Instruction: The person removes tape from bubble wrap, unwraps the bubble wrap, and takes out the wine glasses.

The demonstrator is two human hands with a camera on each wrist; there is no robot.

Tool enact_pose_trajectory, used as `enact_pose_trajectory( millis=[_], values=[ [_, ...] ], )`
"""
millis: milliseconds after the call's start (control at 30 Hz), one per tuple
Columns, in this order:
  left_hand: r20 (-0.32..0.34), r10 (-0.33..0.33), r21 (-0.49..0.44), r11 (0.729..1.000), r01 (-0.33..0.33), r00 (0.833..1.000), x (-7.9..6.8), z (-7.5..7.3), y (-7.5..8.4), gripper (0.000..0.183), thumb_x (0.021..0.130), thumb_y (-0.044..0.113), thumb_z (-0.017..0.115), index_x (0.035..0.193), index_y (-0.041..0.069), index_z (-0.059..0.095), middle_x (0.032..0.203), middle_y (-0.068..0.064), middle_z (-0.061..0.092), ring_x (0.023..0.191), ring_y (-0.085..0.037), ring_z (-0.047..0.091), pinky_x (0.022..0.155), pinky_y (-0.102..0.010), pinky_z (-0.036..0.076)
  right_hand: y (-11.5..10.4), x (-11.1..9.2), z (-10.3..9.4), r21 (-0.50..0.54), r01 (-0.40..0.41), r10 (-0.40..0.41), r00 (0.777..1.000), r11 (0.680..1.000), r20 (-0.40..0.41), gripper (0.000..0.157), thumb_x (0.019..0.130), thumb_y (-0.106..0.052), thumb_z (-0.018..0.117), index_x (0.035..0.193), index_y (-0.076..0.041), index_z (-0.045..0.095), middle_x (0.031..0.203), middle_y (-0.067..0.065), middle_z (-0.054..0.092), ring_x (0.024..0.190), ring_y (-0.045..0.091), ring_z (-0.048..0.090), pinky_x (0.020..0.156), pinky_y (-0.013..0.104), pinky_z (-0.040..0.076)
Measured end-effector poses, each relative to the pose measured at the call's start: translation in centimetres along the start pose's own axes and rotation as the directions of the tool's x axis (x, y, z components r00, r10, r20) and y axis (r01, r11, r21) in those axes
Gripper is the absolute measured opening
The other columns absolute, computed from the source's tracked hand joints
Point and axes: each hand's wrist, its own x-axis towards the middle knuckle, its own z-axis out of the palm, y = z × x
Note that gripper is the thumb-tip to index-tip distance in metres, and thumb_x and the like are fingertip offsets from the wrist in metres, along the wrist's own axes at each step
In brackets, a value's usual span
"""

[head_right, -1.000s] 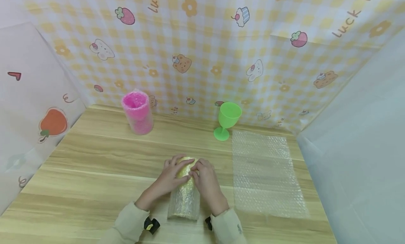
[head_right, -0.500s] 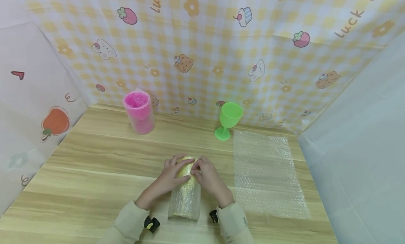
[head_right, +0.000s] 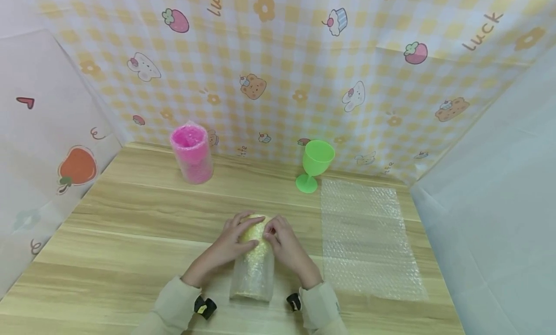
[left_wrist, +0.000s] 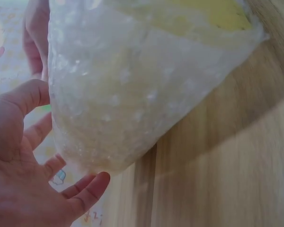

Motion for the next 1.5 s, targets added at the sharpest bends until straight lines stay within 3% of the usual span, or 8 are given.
enact_pose_trajectory(
  millis=[267, 567, 800, 967, 1133, 1267, 1367, 1500],
  values=[
    [0.005, -0.028, -0.026, 0.999, 0.028, 1.0, 0.1, -0.7, 0.1, 0.05, 0.083, 0.03, 0.062, 0.13, 0.029, 0.047, 0.145, -0.011, 0.028, 0.126, -0.042, 0.027, 0.088, -0.065, 0.038, 0.7, -0.6, -0.4, 0.244, -0.033, 0.039, 0.999, 0.969, -0.023, 0.006, 0.09, -0.003, 0.05, 0.094, 0.0, 0.051, 0.096, 0.016, 0.057, 0.093, 0.021, 0.053, 0.088, 0.029, 0.044],
    [-0.122, -0.087, 0.097, 0.99, 0.099, 0.989, 1.5, 0.2, 1.1, 0.033, 0.079, 0.038, 0.065, 0.109, 0.024, 0.061, 0.122, -0.004, 0.053, 0.103, -0.03, 0.047, 0.078, -0.041, 0.045, 1.6, -1.4, -0.6, 0.412, -0.081, 0.087, 0.996, 0.908, 0.004, 0.016, 0.092, -0.012, 0.048, 0.096, 0.003, 0.047, 0.106, 0.018, 0.051, 0.099, 0.015, 0.051, 0.09, 0.028, 0.047],
    [-0.164, -0.129, 0.167, 0.973, 0.157, 0.978, 1.8, 0.7, 2.3, 0.038, 0.073, 0.04, 0.071, 0.104, 0.021, 0.061, 0.12, -0.007, 0.055, 0.097, -0.033, 0.049, 0.076, -0.041, 0.044, 2.0, -1.9, -0.8, 0.464, -0.117, 0.15, 0.988, 0.878, -0.034, 0.019, 0.094, -0.013, 0.046, 0.098, 0.006, 0.044, 0.104, 0.015, 0.048, 0.097, 0.016, 0.051, 0.087, 0.029, 0.047],
    [-0.19, -0.103, 0.245, 0.958, 0.149, 0.976, 2.0, 1.2, 3.0, 0.041, 0.071, 0.043, 0.072, 0.103, 0.021, 0.061, 0.12, -0.006, 0.055, 0.103, -0.036, 0.047, 0.081, -0.045, 0.043, 1.5, -2.1, -0.5, 0.423, -0.196, 0.261, 0.96, 0.885, -0.102, 0.021, 0.083, -0.005, 0.061, 0.092, 0.003, 0.043, 0.099, 0.01, 0.047, 0.086, 0.013, 0.05, 0.076, 0.023, 0.047],
    [-0.199, -0.088, 0.278, 0.95, 0.142, 0.976, 2.2, 1.7, 3.4, 0.04, 0.071, 0.041, 0.072, 0.102, 0.02, 0.061, 0.119, -0.007, 0.053, 0.105, -0.039, 0.044, 0.077, -0.047, 0.044, 1.3, -2.2, -0.1, 0.263, -0.208, 0.268, 0.938, 0.942, -0.217, 0.03, 0.074, 0.007, 0.065, 0.089, 0.001, 0.039, 0.098, 0.017, 0.049, 0.08, 0.014, 0.047, 0.07, 0.018, 0.045],
    [-0.196, -0.09, 0.258, 0.956, 0.14, 0.977, 2.1, 1.8, 3.3, 0.038, 0.072, 0.041, 0.072, 0.102, 0.02, 0.06, 0.12, -0.007, 0.053, 0.105, -0.037, 0.043, 0.075, -0.045, 0.045, 1.4, -2.2, 0.0, 0.207, -0.215, 0.267, 0.925, 0.954, -0.27, 0.034, 0.073, 0.012, 0.062, 0.095, 0.003, 0.037, 0.097, 0.018, 0.049, 0.078, 0.014, 0.048, 0.067, 0.018, 0.044],
    [-0.195, -0.09, 0.25, 0.958, 0.138, 0.977, 2.1, 1.7, 3.1, 0.038, 0.073, 0.041, 0.072, 0.102, 0.02, 0.06, 0.121, -0.006, 0.052, 0.105, -0.037, 0.043, 0.073, -0.042, 0.045, 1.4, -2.1, 0.0, 0.182, -0.208, 0.253, 0.925, 0.961, -0.282, 0.042, 0.072, 0.014, 0.061, 0.104, 0.006, 0.036, 0.095, 0.017, 0.047, 0.076, 0.013, 0.047, 0.066, 0.018, 0.044],
    [-0.193, -0.077, 0.274, 0.953, 0.129, 0.978, 2.1, 1.7, 3.0, 0.039, 0.073, 0.042, 0.071, 0.102, 0.02, 0.059, 0.12, -0.007, 0.053, 0.104, -0.038, 0.044, 0.07, -0.042, 0.047, 1.4, -1.5, -0.3, 0.017, -0.213, 0.21, 0.94, 0.977, -0.269, 0.048, 0.073, 0.011, 0.06, 0.115, 0.005, 0.039, 0.095, 0.013, 0.048, 0.074, 0.012, 0.048, 0.063, 0.018, 0.045]
  ],
)
